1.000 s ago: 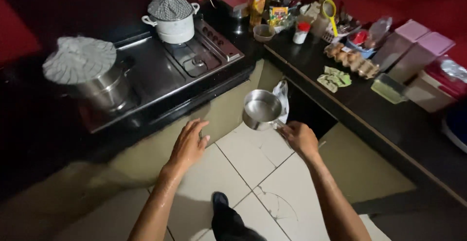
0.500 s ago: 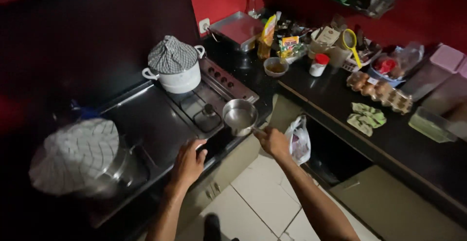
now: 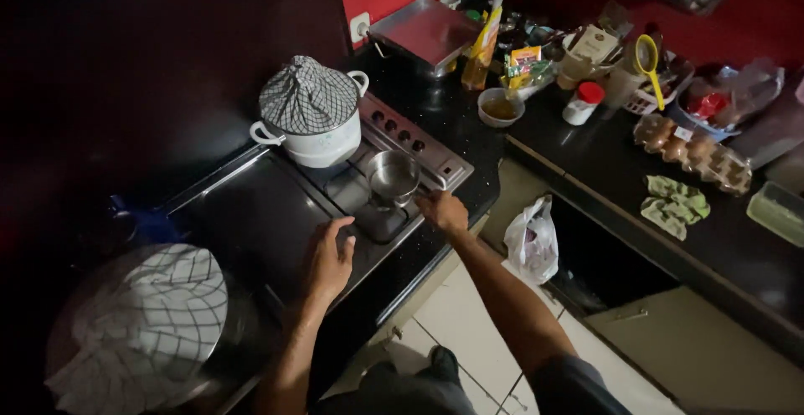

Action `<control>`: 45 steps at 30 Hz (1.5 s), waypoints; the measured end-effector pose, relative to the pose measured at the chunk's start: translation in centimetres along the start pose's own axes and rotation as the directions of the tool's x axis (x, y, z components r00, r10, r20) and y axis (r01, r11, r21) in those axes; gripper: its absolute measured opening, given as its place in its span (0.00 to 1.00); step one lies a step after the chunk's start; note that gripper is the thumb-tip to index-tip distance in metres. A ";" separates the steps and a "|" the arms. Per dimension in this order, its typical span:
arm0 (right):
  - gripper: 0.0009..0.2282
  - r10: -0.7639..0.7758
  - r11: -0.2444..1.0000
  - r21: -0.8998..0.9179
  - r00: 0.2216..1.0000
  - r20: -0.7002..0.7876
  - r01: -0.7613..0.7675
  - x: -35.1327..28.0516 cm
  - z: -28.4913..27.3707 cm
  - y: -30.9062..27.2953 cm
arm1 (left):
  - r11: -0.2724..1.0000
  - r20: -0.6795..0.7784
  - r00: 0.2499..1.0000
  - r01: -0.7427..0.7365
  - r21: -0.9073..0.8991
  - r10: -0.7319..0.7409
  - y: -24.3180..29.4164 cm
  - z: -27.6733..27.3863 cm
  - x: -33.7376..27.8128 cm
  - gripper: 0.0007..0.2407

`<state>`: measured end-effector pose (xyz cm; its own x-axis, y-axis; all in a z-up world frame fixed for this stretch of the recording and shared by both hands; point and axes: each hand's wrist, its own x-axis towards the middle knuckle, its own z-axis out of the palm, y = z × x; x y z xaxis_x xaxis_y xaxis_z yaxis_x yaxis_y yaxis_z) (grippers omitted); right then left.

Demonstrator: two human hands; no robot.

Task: Filling a small pot with water, adding salt, and placing eggs in it to boil on a gas stove.

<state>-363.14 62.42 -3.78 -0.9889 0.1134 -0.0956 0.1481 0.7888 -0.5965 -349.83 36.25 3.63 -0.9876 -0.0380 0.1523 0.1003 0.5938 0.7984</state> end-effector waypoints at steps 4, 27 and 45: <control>0.20 0.017 1.000 0.006 0.999 0.043 -0.017 0.8 1.4 -1.6 | 0.997 -0.024 0.997 -0.070 0.037 0.071 -1.4 0.1 1.3 0.15; 0.20 -0.006 1.000 0.020 0.988 0.154 0.003 2.6 2.3 -2.4 | 0.997 0.072 0.997 0.006 -0.078 -0.001 -3.8 2.2 2.2 0.15; 0.25 -0.036 0.996 -0.079 0.997 -0.074 0.030 1.1 -10.2 -4.5 | 0.990 0.054 0.997 -0.045 -0.131 0.052 -7.9 6.4 3.3 0.15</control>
<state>-365.00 65.19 6.93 -0.9915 0.1296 -0.0145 0.1172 0.8369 -0.5347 -354.62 36.59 -5.95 -0.9861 0.0362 0.1624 0.1594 0.4849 0.8599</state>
